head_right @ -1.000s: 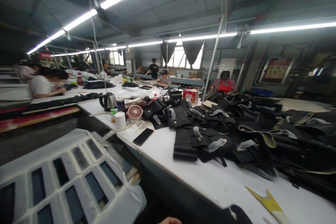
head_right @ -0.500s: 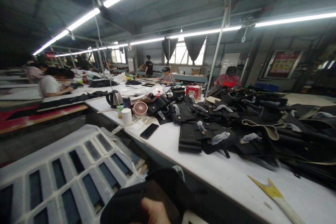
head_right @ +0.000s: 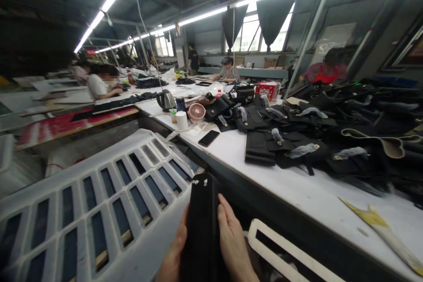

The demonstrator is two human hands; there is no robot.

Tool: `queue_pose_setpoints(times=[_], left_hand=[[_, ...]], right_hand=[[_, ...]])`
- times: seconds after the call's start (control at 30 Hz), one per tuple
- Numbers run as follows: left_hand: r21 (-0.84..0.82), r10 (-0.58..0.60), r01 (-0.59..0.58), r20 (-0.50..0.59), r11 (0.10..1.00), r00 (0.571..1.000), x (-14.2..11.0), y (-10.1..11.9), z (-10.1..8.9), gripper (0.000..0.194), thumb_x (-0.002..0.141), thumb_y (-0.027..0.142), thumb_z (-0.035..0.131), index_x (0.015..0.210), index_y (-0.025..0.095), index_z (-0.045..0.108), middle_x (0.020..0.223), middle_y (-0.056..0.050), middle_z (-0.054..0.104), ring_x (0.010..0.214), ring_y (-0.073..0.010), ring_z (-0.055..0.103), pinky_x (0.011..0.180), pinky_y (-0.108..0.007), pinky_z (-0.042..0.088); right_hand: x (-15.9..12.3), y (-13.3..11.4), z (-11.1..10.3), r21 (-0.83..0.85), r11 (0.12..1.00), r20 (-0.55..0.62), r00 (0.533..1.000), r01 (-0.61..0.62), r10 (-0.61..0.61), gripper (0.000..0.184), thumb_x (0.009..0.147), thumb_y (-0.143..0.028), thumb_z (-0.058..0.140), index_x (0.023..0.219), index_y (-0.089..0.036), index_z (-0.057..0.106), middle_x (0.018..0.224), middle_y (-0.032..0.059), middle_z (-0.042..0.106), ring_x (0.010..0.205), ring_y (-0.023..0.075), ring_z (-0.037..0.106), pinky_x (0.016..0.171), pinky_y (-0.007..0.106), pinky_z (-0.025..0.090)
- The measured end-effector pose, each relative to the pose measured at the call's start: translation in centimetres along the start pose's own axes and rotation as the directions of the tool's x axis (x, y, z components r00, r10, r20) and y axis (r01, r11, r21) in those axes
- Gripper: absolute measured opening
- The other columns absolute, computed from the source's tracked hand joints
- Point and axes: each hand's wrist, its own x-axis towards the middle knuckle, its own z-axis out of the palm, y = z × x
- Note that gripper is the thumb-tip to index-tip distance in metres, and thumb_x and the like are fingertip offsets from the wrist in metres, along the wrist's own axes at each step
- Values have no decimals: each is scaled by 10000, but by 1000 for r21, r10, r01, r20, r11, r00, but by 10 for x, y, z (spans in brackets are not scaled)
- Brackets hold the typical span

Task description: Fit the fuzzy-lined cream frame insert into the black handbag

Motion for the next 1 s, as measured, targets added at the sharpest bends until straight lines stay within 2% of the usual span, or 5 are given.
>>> queue_pose_setpoints(times=[0.07,0.3,0.47,0.67,1.0], left_hand=[[46,5,-3,-57,999,998,-9,-7,6,640,873,527,584,1446,305,406,1496,-11,422,1425,-245,278,1208,-390,182],[428,171,-69,-204,901,964,-26,-16,12,626,837,579,602,1370,260,523,1420,-37,519,1376,-277,380,1185,-405,253],[653,398,-215,-144,726,906,-27,-22,15,443,858,535,590,1223,293,655,1380,-10,560,1346,-279,427,1169,-411,303],[720,489,-241,-155,651,859,-35,-33,20,344,842,493,629,1126,316,707,1335,-9,573,1267,-292,498,1095,-433,409],[682,351,-190,-103,706,931,-19,-18,32,465,793,503,683,1149,204,659,1029,-54,642,953,-217,627,849,-303,507]], right_hand=[[-18,-7,0,-80,996,94,995,39,-31,569,940,-575,382,1355,-218,536,1390,72,538,1318,249,463,1141,441,335],[-42,-21,-2,-513,803,26,940,304,-340,612,956,-454,377,1467,-117,356,1417,134,495,1289,274,495,1058,432,436],[-44,-32,-5,-429,870,41,967,243,-250,506,980,-446,319,1376,-163,459,1307,125,598,1177,257,589,951,351,492],[-53,-31,-9,-279,950,9,990,141,-144,405,979,-501,320,1026,-197,583,846,73,675,718,196,627,665,274,450],[-60,-11,-14,-246,961,-15,991,124,-132,401,963,-518,363,823,-190,547,713,35,595,644,163,533,598,267,362]])
